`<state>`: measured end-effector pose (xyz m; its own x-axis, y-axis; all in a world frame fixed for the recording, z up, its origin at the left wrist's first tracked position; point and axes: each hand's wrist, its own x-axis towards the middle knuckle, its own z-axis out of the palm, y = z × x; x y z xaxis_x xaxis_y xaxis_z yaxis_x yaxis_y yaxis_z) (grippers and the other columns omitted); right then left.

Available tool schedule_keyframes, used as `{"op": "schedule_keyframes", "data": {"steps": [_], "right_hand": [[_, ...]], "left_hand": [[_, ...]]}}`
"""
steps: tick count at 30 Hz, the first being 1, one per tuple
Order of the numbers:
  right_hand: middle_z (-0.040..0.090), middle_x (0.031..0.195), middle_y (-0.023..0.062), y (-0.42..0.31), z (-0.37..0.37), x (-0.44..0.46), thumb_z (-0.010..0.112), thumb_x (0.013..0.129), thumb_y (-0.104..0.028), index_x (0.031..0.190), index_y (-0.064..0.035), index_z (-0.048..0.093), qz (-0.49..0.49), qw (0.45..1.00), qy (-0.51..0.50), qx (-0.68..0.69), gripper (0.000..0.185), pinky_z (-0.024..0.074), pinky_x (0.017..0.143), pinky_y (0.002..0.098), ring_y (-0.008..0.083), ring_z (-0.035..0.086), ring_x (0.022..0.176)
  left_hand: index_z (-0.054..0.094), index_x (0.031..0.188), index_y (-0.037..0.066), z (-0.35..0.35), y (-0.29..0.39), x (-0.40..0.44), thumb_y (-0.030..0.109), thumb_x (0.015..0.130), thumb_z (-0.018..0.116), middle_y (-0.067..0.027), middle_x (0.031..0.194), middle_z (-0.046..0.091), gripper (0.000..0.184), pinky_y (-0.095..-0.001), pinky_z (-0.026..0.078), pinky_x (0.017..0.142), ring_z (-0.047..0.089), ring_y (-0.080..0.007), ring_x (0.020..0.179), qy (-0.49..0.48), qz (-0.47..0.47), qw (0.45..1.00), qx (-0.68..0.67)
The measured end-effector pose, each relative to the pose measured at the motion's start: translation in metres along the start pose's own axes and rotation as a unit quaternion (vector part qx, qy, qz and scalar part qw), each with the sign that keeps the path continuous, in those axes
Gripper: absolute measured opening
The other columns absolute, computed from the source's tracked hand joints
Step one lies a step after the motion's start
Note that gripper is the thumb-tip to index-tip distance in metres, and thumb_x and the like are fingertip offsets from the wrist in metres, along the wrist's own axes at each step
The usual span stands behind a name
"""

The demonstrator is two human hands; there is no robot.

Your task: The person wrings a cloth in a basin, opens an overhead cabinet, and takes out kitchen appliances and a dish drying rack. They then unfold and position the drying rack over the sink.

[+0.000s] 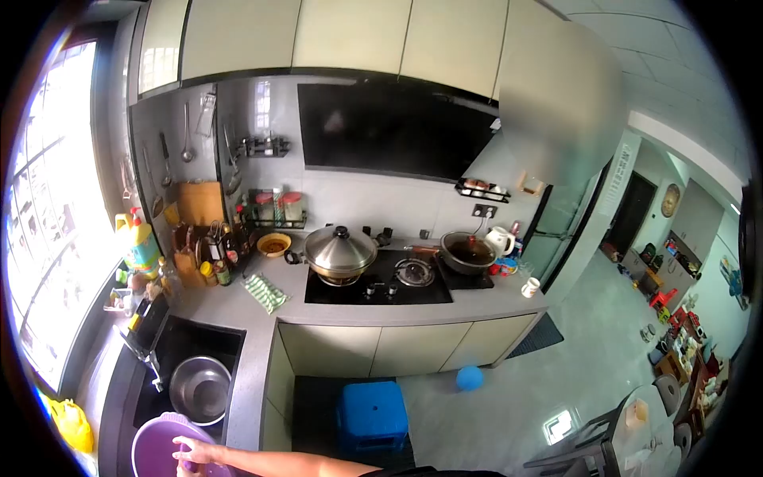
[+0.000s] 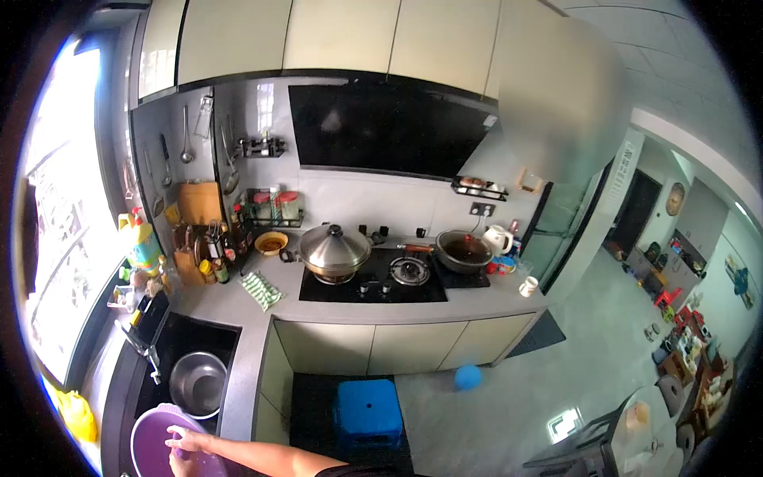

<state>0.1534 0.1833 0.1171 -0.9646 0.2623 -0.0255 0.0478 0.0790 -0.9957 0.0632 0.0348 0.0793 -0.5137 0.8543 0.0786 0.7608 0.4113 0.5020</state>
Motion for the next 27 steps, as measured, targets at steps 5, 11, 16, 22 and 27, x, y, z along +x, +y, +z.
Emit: {"op": "schedule_keyframes", "data": {"steps": [5,11,16,22,27], "right_hand": [[0.049,0.136,0.0251,-0.014,-0.018,-0.025,0.067,0.086,-0.033,0.138,0.0011,0.044,-0.066,0.980,0.087,-0.167,0.066,0.0366,0.110,0.0432,0.0394,0.045,0.130],[0.051,0.131,0.0212,-0.020,-0.040,-0.063,0.068,0.083,-0.021,0.134,-0.0028,0.048,-0.153,0.911,0.200,-0.326,0.058,0.0402,0.105,0.0434,0.0361,0.049,0.125],[0.063,0.102,0.0099,-0.005,-0.091,-0.109,0.063,0.090,-0.012,0.119,-0.0028,0.055,-0.094,0.971,0.188,-0.114,0.031,0.0510,0.085,0.0341,0.0209,0.062,0.095],[0.068,0.102,0.0072,0.090,-0.175,-0.211,0.059,0.097,-0.013,0.120,-0.0053,0.061,0.042,0.980,0.184,0.063,0.024,0.0559,0.077,0.0316,0.0150,0.066,0.088],[0.067,0.108,0.0163,0.245,-0.234,-0.391,0.061,0.093,-0.018,0.124,-0.0024,0.056,0.130,0.905,0.200,0.353,0.035,0.0576,0.078,0.0402,0.0285,0.068,0.097]], "left_hand": [[0.066,0.114,0.005,-0.036,0.051,-0.011,0.007,0.080,0.067,-0.0166,0.092,0.069,0.035,-0.0362,0.051,0.072,0.066,-0.0271,0.080,0.173,0.125,0.977,-0.007],[0.060,0.108,0.002,-0.020,0.041,-0.006,0.001,0.086,0.064,-0.0022,0.093,0.060,0.023,-0.0258,0.049,0.068,0.055,-0.0092,0.074,0.011,-0.096,0.930,-0.354],[0.052,0.138,0.011,0.002,0.016,0.015,0.006,0.090,0.066,-0.0081,0.109,0.067,0.050,-0.0279,0.051,0.087,0.064,-0.0159,0.096,0.139,0.028,0.907,-0.397],[0.056,0.129,-0.001,0.020,0.047,0.037,0.012,0.094,0.063,-0.0080,0.101,0.068,0.038,-0.0306,0.054,0.076,0.067,-0.0184,0.088,0.201,-0.006,0.867,-0.455],[0.064,0.115,-0.004,-0.030,0.273,0.003,0.011,0.092,0.066,-0.0068,0.099,0.067,0.028,-0.0302,0.048,0.086,0.062,-0.0160,0.089,0.137,-0.145,0.844,-0.498]]}}
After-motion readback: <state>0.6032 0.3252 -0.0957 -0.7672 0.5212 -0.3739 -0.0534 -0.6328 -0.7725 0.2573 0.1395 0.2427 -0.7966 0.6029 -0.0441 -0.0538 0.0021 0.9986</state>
